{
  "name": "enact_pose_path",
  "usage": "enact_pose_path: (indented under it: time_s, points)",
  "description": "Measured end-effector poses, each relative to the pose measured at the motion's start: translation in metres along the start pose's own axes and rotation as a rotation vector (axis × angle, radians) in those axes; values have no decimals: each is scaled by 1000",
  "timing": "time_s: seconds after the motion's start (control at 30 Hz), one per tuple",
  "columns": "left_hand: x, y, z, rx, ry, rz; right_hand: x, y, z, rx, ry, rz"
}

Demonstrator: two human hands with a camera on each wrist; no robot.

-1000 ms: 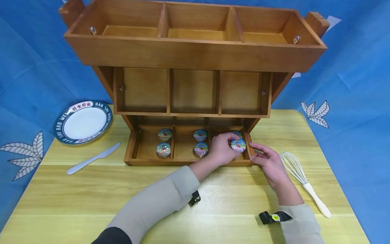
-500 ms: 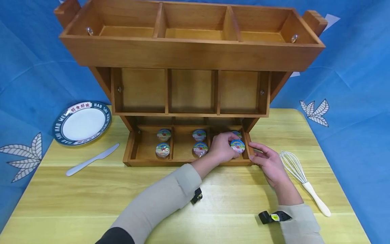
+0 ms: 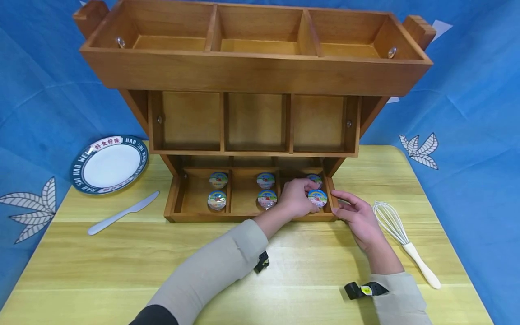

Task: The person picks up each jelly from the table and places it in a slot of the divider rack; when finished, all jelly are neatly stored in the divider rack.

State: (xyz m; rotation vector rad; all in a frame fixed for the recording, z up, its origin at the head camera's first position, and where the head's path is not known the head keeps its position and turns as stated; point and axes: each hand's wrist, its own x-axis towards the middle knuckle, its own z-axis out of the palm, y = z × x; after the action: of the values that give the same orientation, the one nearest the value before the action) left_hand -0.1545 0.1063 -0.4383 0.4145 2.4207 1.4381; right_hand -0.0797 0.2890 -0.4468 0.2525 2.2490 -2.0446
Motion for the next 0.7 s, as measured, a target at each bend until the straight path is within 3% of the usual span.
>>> enact_pose_path:
  time_s: [0.7]
  points:
    - [1, 2, 4, 100, 45, -55, 0, 0, 0, 2, 3, 4]
